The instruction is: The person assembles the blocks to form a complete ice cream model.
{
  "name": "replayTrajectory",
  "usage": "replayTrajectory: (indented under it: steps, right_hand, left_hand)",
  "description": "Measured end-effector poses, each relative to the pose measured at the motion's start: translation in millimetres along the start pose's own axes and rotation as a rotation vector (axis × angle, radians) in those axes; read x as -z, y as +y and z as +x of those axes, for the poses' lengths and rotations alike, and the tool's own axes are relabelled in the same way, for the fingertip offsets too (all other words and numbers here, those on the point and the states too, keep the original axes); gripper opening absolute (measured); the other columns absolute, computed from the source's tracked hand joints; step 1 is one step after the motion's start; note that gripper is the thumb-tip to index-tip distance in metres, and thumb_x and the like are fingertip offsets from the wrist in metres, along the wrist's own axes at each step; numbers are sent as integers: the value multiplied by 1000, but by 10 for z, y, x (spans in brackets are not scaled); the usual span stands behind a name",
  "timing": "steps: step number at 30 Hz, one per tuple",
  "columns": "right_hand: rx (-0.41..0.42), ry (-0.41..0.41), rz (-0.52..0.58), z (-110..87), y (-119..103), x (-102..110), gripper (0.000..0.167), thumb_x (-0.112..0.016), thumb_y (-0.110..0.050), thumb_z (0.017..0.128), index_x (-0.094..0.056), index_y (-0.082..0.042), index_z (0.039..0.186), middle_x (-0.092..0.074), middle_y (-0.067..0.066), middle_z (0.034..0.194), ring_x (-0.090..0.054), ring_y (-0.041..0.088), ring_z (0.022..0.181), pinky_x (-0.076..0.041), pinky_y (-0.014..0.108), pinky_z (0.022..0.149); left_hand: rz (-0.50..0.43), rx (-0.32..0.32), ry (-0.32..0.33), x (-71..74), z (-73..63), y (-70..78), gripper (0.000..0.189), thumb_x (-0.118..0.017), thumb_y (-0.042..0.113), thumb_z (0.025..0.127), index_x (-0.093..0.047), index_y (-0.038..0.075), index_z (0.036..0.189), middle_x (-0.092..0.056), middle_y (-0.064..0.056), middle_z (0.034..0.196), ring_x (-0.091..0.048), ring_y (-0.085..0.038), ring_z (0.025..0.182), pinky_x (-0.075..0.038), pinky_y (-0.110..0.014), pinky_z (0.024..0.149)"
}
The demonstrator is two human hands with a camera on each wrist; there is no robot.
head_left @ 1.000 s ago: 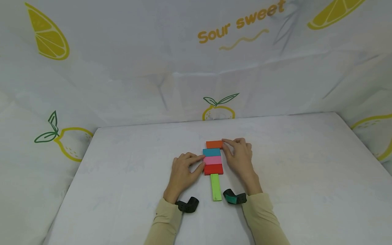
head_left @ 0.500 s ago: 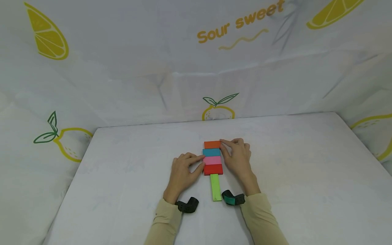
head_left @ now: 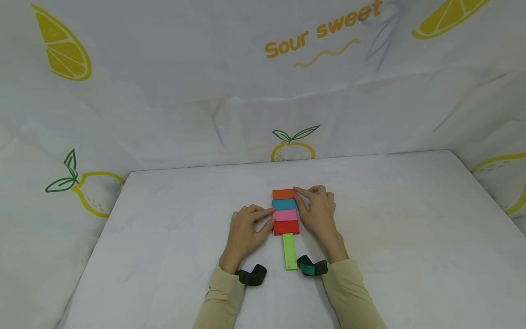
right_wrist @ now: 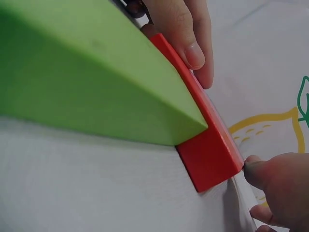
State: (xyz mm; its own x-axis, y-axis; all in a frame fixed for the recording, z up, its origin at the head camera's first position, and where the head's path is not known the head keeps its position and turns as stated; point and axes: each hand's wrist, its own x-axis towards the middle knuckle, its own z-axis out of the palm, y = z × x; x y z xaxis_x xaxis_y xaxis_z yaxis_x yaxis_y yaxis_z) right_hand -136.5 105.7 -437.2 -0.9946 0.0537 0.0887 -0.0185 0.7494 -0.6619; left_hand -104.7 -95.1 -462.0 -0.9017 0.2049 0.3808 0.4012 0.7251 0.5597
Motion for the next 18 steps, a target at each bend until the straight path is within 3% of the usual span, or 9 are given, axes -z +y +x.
replayTrajectory:
  steps: [18]
  right_hand:
    - [1, -9, -18, 1, -7, -1, 37, -62, -25, 101, -67, -15, 136, -53, 24, 129, -41, 42, 122, -34, 56, 96]
  left_hand:
    - [0, 0, 0, 10, 2, 16, 27, -74, 30, 91, -79, 23, 117, -75, 2, 97, -65, -16, 85, -34, -28, 74]
